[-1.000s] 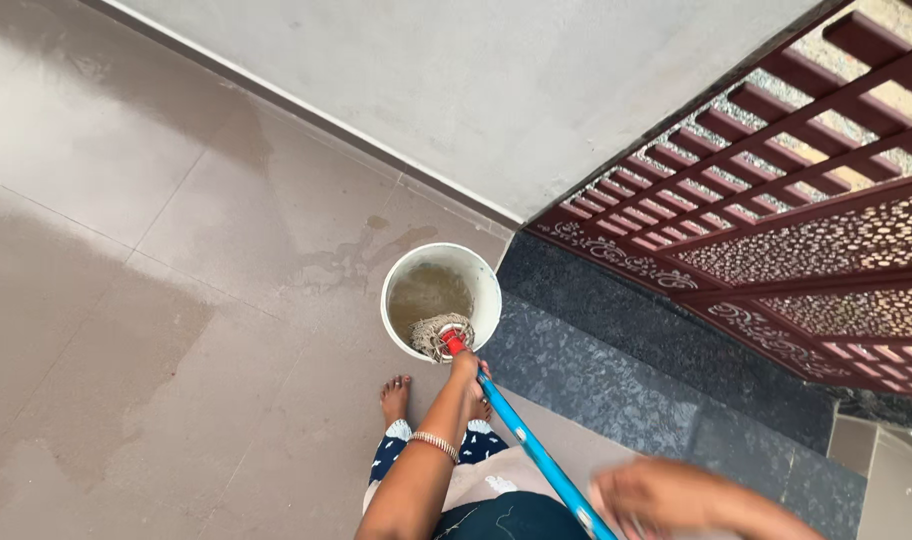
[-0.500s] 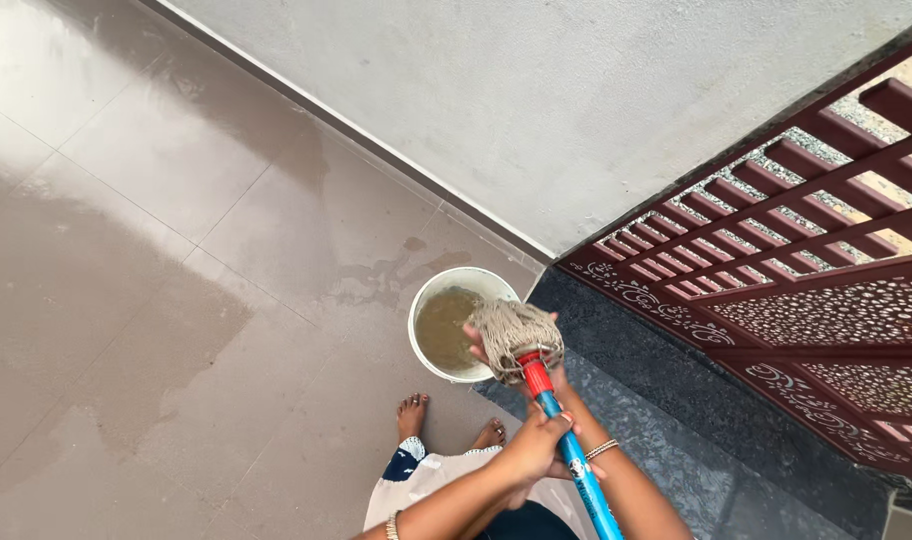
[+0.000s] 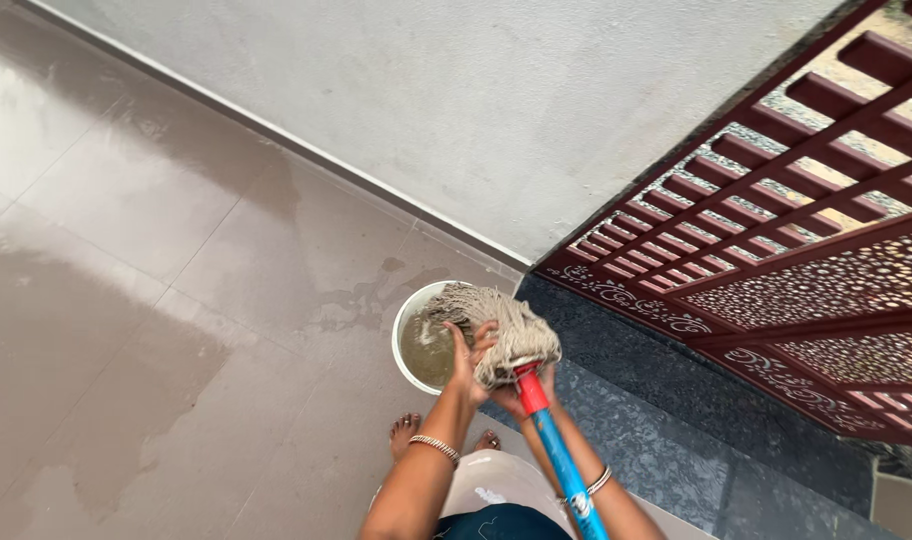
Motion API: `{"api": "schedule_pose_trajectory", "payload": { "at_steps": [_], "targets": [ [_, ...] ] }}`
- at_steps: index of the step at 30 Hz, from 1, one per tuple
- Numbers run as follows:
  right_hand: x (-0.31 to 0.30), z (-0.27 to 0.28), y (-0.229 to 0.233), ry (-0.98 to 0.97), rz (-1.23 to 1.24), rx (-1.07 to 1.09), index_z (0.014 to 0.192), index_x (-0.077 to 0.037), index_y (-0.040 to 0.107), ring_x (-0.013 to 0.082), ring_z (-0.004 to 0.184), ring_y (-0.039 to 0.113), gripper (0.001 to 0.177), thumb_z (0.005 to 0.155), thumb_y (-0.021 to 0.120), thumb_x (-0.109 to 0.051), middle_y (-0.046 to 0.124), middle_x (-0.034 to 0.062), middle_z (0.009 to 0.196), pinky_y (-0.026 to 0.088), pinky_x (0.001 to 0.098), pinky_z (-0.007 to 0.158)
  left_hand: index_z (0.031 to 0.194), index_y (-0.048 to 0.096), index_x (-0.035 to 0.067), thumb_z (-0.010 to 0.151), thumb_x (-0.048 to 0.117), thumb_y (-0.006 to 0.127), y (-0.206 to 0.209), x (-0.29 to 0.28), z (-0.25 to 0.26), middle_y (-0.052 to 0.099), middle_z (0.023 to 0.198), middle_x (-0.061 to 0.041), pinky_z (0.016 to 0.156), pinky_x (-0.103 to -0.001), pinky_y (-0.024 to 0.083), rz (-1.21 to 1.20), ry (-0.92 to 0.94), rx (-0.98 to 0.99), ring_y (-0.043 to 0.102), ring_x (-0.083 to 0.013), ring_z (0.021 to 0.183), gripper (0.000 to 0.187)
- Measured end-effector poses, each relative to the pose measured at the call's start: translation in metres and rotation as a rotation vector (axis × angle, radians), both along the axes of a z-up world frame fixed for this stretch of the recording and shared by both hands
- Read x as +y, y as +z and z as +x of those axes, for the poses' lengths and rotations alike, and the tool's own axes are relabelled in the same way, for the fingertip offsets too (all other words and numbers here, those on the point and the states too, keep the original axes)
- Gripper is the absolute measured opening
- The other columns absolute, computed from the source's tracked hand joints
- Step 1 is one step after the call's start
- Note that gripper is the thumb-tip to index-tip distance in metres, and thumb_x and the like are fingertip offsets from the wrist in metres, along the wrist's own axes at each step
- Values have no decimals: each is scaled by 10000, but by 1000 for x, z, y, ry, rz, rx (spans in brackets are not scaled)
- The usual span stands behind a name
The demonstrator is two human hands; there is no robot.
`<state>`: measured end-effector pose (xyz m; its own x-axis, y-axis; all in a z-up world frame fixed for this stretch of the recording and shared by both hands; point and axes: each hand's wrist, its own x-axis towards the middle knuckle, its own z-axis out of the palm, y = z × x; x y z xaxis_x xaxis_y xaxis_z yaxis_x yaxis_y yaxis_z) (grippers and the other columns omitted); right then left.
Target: The person mops a tiled floor using a mop, periodically rinsing and wringing the mop head in a bucket of water. They move through different areas of the home, mopping around furniture and near a staircase.
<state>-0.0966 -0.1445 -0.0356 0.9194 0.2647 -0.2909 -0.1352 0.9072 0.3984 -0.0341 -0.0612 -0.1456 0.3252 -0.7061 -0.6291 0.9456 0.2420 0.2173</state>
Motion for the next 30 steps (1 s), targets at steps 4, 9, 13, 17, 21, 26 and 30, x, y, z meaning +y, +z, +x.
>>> {"api": "schedule_pose_trajectory", "payload": {
  "at_steps": [4,9,13,17,21,26,30],
  "targets": [
    [8,-14,-10,-18,-5,6,1185,-54,627,245,933,660,642,791,762,-543,659,111,1082,575,391,842,1289,579,-20,876,787,528,13,-12,25,667,1198,-197,753,-439,574,-641,294,220,673,-315,885,908],
    [11,-17,-1,61,-700,413,1188,-105,671,242,927,700,602,784,741,-546,723,89,1092,596,417,871,1128,703,48,826,696,716,2,-11,45,731,974,-112,718,-433,614,-370,251,352,691,-259,750,715],
    [32,-13,9,249,-929,537,1193,-101,678,262,929,737,593,772,750,-513,759,116,1089,607,443,869,1189,713,108,679,329,799,-35,-10,76,758,1072,-90,802,-427,614,-127,55,-89,731,-255,872,563],
    [38,-9,-9,208,-1095,451,1160,-45,696,233,828,734,580,782,792,-475,753,129,1023,615,410,788,1153,707,64,733,366,762,-43,-12,91,729,1043,-150,709,-488,611,85,-260,-193,711,-304,815,520],
    [34,-8,-46,263,-1248,468,1128,9,705,226,750,743,612,785,786,-491,758,139,949,621,382,735,1189,694,-71,763,306,764,-33,-16,102,726,1087,-235,708,-505,593,458,-417,-324,710,-342,844,574],
    [35,-2,-74,274,-1470,421,1181,59,711,227,794,751,700,824,727,-543,780,165,1000,602,355,778,1346,286,-251,769,342,903,-22,-34,106,571,1282,-366,1042,-397,507,892,-547,-967,633,-392,1167,1033],
    [31,-2,-75,261,-1512,405,1336,-32,620,226,980,743,764,812,673,-586,748,152,1179,562,363,916,1433,210,-177,767,389,823,13,-29,95,590,1340,-362,1107,-383,444,1017,-604,-979,608,-410,1266,1067]
  ]
}}
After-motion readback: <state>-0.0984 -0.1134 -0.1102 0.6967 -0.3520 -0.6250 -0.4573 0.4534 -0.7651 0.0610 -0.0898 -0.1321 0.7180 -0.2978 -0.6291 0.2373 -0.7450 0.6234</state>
